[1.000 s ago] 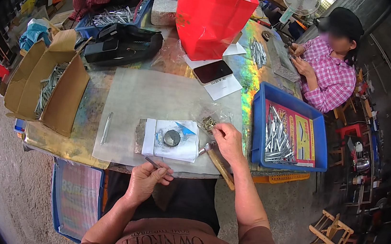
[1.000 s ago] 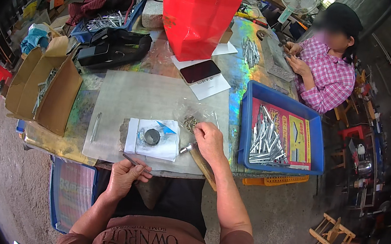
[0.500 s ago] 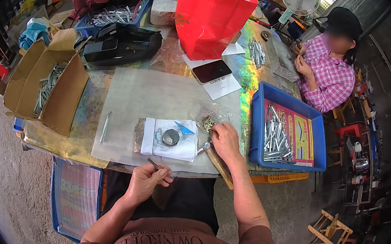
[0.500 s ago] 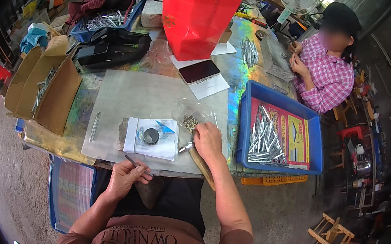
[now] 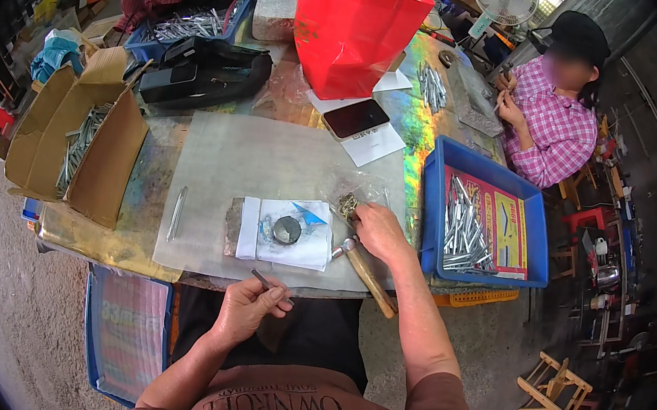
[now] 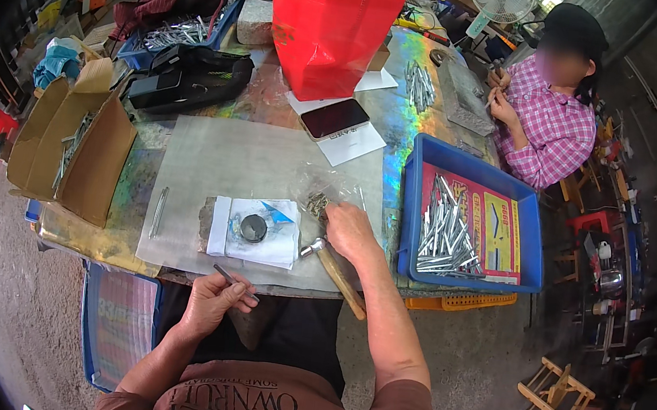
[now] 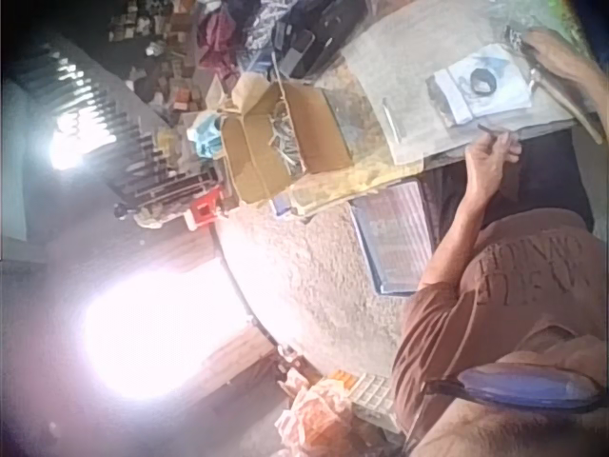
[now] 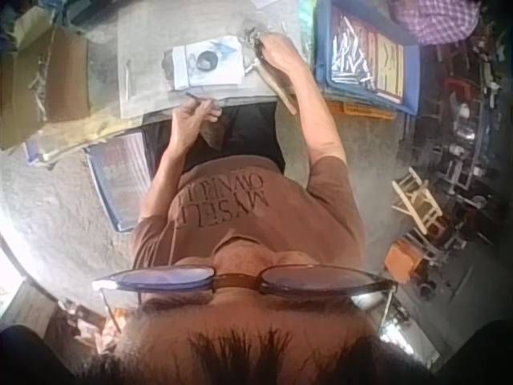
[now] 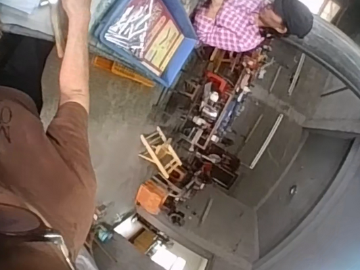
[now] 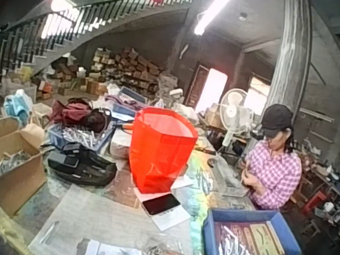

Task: The recorder is assembling small metal parts, possibly hinges, using a hammer to secure pins into the assembly.

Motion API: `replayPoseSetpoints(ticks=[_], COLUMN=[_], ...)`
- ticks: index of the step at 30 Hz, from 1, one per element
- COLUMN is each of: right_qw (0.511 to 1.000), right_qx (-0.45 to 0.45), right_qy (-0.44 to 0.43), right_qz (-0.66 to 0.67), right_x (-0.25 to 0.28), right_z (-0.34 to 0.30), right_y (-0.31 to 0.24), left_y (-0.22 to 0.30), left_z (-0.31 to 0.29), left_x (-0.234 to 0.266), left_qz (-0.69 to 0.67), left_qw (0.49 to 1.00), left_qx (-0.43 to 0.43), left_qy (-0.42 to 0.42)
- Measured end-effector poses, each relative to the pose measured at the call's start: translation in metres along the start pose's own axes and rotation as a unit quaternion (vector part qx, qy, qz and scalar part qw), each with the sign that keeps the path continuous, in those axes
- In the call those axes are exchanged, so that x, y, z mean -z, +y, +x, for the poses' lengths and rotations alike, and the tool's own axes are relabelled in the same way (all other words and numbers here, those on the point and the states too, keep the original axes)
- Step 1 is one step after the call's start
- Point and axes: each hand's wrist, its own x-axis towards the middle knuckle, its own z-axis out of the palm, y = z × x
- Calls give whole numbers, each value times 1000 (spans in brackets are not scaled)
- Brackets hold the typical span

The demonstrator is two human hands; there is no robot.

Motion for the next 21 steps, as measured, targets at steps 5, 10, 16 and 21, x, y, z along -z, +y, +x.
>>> replayPoseSetpoints(ticks=[5, 10, 16, 21], right_qw=[1000, 999, 995, 984], right_qx=[1, 0, -15, -26], right_qy=[0, -19, 52, 102], right_qz=[9, -40, 87, 143], right_x=[0, 2, 3, 4], right_z=[0, 1, -8, -14], right_y=[-1, -4, 1, 2], left_y=[1, 0, 2, -1], left_z=[-1, -2, -3, -2], left_x=[0, -3, -1, -1], left_qz=[3, -15, -18, -25], left_qw=[1000, 1000, 1000, 1000], left_qx=[-2, 10, 8, 7], left_qy=[-4, -9, -5, -4])
